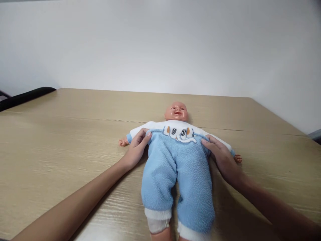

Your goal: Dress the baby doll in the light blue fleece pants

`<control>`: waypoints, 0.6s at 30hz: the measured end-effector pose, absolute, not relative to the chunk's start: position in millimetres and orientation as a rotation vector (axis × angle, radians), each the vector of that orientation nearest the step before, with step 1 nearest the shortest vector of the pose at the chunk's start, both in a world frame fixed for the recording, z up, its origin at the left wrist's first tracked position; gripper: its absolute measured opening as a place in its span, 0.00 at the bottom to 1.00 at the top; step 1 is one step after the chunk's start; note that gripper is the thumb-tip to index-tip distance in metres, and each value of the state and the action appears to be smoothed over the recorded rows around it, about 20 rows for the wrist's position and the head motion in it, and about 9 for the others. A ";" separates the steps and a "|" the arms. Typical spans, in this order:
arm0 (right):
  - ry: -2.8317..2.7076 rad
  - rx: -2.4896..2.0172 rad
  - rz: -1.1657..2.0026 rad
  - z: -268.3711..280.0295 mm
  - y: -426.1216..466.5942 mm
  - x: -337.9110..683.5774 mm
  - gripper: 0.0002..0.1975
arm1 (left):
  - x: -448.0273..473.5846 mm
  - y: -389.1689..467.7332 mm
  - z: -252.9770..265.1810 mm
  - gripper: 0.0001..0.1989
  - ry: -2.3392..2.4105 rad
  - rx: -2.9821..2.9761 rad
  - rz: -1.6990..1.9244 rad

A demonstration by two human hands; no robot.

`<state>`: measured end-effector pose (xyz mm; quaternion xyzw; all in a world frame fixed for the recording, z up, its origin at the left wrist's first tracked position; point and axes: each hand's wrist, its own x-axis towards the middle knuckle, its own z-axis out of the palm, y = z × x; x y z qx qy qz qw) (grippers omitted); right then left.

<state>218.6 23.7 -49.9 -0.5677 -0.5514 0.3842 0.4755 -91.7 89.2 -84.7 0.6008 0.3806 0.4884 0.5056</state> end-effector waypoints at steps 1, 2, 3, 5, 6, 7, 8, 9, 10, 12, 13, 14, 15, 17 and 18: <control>-1.417 -1.436 0.902 -43.9 26.1 222.7 0.16 | -91.8 88.9 -83.6 0.17 0.941 1.499 1.190; -1.465 -1.474 0.887 -37.6 29.2 226.8 0.16 | -92.0 88.8 -82.9 0.16 0.958 1.539 1.203; -1.510 -1.503 0.885 -31.3 33.1 230.7 0.17 | -92.3 88.9 -82.6 0.16 0.973 1.571 1.224; -1.556 -1.571 0.877 -18.7 42.6 235.8 0.16 | -93.4 89.1 -82.8 0.15 1.002 1.607 1.284; -1.566 -1.608 0.850 -12.6 48.0 235.8 0.16 | -94.1 89.1 -83.2 0.14 1.014 1.617 1.313; -1.566 -1.631 0.809 -6.6 53.8 233.4 0.14 | -94.9 88.9 -83.6 0.14 1.022 1.623 1.336; -1.562 -1.631 0.767 -0.8 59.7 228.2 0.12 | -95.8 88.4 -83.9 0.14 1.031 1.632 1.352; -1.559 -1.613 0.730 5.0 65.8 220.3 0.09 | -96.6 87.8 -84.0 0.13 1.042 1.646 1.365; -1.562 -1.576 0.697 10.5 72.2 209.9 0.08 | -97.4 87.0 -84.0 0.13 1.057 1.669 1.376; -1.638 -1.492 0.638 20.8 86.3 183.7 0.09 | -98.8 85.5 -83.6 0.13 1.092 1.729 1.392; -1.722 -1.456 0.558 25.3 94.3 169.2 0.10 | -99.2 84.9 -83.4 0.13 1.107 1.756 1.403; -1.820 -1.414 0.472 29.3 103.1 154.6 0.10 | -99.6 84.5 -83.2 0.12 1.117 1.779 1.411; -1.928 -1.390 0.403 32.5 112.7 140.3 0.11 | -99.9 84.3 -83.1 0.12 1.119 1.796 1.418; -2.203 -1.326 0.332 35.8 133.7 113.7 0.11 | -100.1 84.2 -83.0 0.11 1.108 1.825 1.434; -2.375 -1.266 0.345 35.4 144.8 101.7 0.12 | -100.2 84.1 -83.0 0.10 1.096 1.844 1.446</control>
